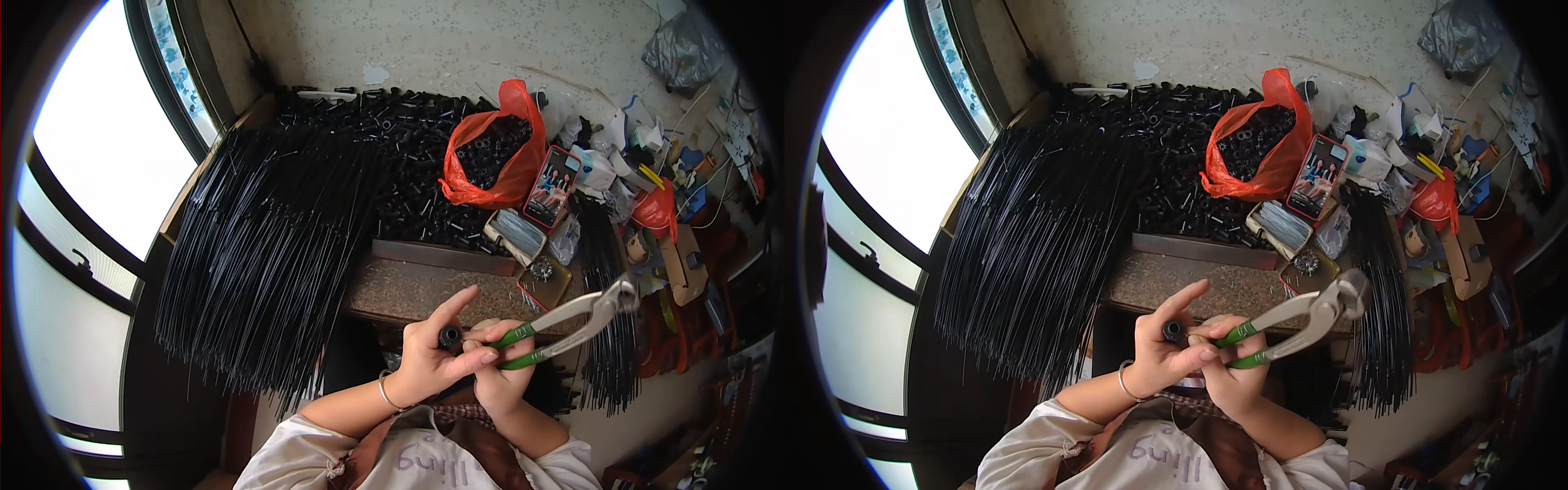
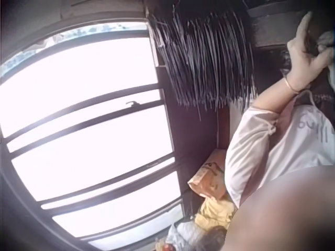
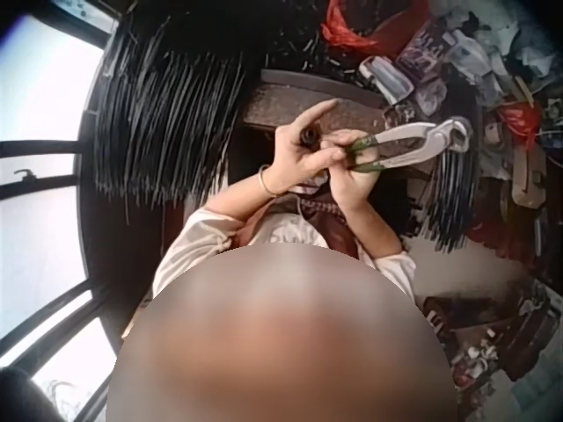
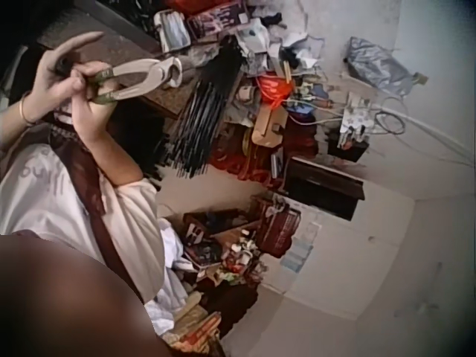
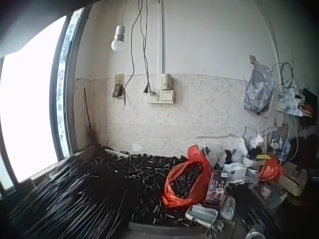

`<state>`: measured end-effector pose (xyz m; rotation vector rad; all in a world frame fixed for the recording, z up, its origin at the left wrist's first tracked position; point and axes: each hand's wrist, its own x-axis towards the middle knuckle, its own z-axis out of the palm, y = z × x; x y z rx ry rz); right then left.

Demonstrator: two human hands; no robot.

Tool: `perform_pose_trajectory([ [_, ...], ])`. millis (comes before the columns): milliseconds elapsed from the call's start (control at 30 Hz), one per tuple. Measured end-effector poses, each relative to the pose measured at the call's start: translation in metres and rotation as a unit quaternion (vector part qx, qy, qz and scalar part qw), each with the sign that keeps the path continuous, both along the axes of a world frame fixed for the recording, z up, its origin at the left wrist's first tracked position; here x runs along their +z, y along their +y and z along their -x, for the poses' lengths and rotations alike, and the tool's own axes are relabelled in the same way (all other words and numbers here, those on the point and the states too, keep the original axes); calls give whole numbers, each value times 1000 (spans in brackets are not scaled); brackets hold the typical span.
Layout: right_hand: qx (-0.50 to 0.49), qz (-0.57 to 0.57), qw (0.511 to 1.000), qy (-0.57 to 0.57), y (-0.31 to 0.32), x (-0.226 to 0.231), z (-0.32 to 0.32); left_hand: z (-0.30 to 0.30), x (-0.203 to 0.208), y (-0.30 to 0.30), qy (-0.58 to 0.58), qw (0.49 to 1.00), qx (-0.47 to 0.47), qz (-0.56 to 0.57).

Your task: Bundling black rods and securing them using a connector and pliers.

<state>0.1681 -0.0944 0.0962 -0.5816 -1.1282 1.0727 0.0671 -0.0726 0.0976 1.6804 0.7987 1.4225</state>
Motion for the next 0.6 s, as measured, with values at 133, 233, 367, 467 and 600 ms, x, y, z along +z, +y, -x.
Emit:
perform_pose_trajectory([
  [133,-103,-166,956,-217,10,-5,-7,3,-2,3,-3,999,-35,8],
  [233,-19,-72,992,-99,14,-1,-12,7,8,15,-32,987,-154,-27],
  [367,111,204,972,-46,1,31,-33,26,22,13,-72,989,-131,18],
  [467,186,280,890,-308,-16,22,-57,53,5,28,-164,972,-164,37],
  [600,264,177,837,-445,-24,8,-57,44,16,26,-70,988,-131,41],
])
